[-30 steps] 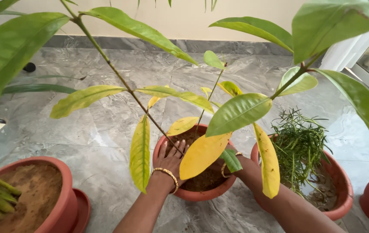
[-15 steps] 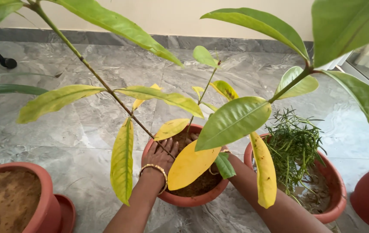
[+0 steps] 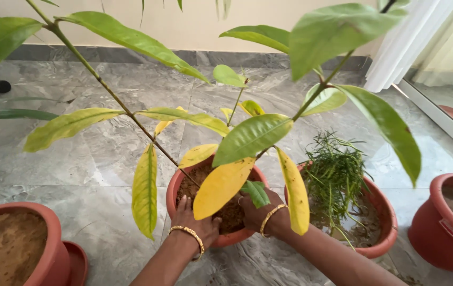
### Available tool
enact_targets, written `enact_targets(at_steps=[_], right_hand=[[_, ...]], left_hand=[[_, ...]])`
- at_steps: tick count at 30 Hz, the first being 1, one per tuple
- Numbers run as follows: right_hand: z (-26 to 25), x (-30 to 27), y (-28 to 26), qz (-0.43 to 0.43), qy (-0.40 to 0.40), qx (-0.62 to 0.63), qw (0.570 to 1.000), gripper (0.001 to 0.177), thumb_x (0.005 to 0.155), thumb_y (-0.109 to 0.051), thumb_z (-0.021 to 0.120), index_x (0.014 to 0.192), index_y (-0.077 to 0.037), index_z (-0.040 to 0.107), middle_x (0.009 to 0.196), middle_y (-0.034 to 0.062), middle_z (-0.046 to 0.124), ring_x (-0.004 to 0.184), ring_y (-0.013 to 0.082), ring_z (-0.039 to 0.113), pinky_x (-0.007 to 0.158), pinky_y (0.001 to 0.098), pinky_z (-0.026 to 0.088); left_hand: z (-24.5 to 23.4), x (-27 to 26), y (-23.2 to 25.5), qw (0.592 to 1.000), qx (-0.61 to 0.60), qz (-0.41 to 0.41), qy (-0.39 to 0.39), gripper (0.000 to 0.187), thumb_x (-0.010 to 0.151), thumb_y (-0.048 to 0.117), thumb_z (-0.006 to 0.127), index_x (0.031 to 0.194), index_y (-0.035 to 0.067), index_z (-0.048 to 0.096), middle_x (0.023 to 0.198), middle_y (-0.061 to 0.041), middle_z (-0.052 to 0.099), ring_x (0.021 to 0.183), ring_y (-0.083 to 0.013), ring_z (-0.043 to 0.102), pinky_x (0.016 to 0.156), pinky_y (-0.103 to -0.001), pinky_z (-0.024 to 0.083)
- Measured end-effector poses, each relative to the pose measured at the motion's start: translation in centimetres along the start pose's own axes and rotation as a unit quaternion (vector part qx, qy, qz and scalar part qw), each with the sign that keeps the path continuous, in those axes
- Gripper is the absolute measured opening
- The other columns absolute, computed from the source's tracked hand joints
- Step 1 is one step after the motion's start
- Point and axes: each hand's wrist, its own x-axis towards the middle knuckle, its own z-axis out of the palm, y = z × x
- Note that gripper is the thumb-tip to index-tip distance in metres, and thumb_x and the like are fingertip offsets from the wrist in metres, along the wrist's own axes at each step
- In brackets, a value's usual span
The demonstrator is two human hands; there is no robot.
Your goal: The person waters several potted plants by scooping water from an orange bucket with a small metal cup and pouring it into the soil. The person also presses the soil around the base of the plants with their hands.
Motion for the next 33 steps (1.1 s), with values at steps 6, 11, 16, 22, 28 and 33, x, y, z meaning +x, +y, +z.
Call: enact_targets(at_steps=[6, 11, 16, 22, 28, 33], right_hand=[[-5.2, -0.7, -4.9, 0.125, -0.228, 0.024, 0.965, 0.025, 0.088, -0.024, 0.062, 0.108, -0.011, 0.07, 0.102, 0.0169, 0.072, 0.091, 0.0381, 0.072, 0.081, 0.05, 0.057], [-5.0, -1.4, -4.9, 0.041, -0.21, 0.033, 0.976, 0.023, 0.085, -0.023, 0.06, 0.098, -0.011, 0.075, 0.091, 0.0168, 0.074, 0.09, 0.0381, 0.072, 0.084, 0.0498, 0.057], [-6.4, -1.5, -5.1, 0.088, -0.218, 0.012, 0.972, 0.028, 0.084, -0.033, 0.065, 0.099, -0.011, 0.073, 0.092, 0.0159, 0.073, 0.092, 0.0378, 0.071, 0.082, 0.0499, 0.057], [-6.8, -0.8, -4.8, 0.15, -0.185, 0.015, 0.971, 0.028, 0.085, -0.025, 0.062, 0.109, -0.015, 0.073, 0.091, 0.0164, 0.073, 0.09, 0.0379, 0.071, 0.08, 0.0493, 0.058], [-5.9, -1.3, -4.8, 0.137, -0.16, 0.013, 0.977, 0.034, 0.079, -0.03, 0.072, 0.108, -0.011, 0.071, 0.092, 0.0185, 0.07, 0.088, 0.0404, 0.069, 0.077, 0.0511, 0.057], [-3.4, -0.6, -2.8, 0.139, 0.114, 0.114, 0.977, 0.021, 0.081, -0.019, 0.071, 0.1, -0.011, 0.07, 0.09, 0.0143, 0.073, 0.084, 0.0367, 0.071, 0.075, 0.0476, 0.057]], left_hand=[[-2.2, -3.0, 2.3, 0.997, -0.027, 0.025, -0.062, 0.052, 0.105, 0.041, 0.032, 0.132, 0.006, 0.06, 0.131, -0.02, 0.067, 0.132, -0.0341, 0.056, 0.128, -0.057, 0.012], [-0.4, -2.5, 1.7, 0.987, 0.07, 0.139, -0.032, 0.045, 0.104, 0.025, 0.03, 0.135, 0.004, 0.057, 0.13, -0.02, 0.065, 0.124, -0.0392, 0.06, 0.111, -0.066, 0.034], [1.7, -1.4, 0.8, 0.985, 0.038, 0.165, -0.033, 0.041, 0.105, 0.024, 0.033, 0.118, 0.007, 0.068, 0.134, -0.021, 0.061, 0.137, -0.0394, 0.046, 0.117, -0.06, 0.03], [2.2, 0.2, 0.7, 0.977, 0.068, 0.199, -0.02, 0.037, 0.101, 0.021, 0.038, 0.119, 0.01, 0.068, 0.13, -0.021, 0.064, 0.125, -0.0414, 0.057, 0.106, -0.06, 0.041], [0.6, -0.8, 2.3, 0.986, 0.03, 0.159, -0.045, 0.041, 0.104, 0.029, 0.041, 0.106, 0.01, 0.076, 0.12, -0.019, 0.07, 0.112, -0.0383, 0.066, 0.101, -0.053, 0.047], [-2.8, -3.6, 4.0, 0.993, -0.108, 0.021, 0.031, 0.031, 0.097, 0.031, 0.059, 0.104, 0.006, 0.077, 0.109, -0.019, 0.075, 0.102, -0.0352, 0.072, 0.089, -0.049, 0.057]])
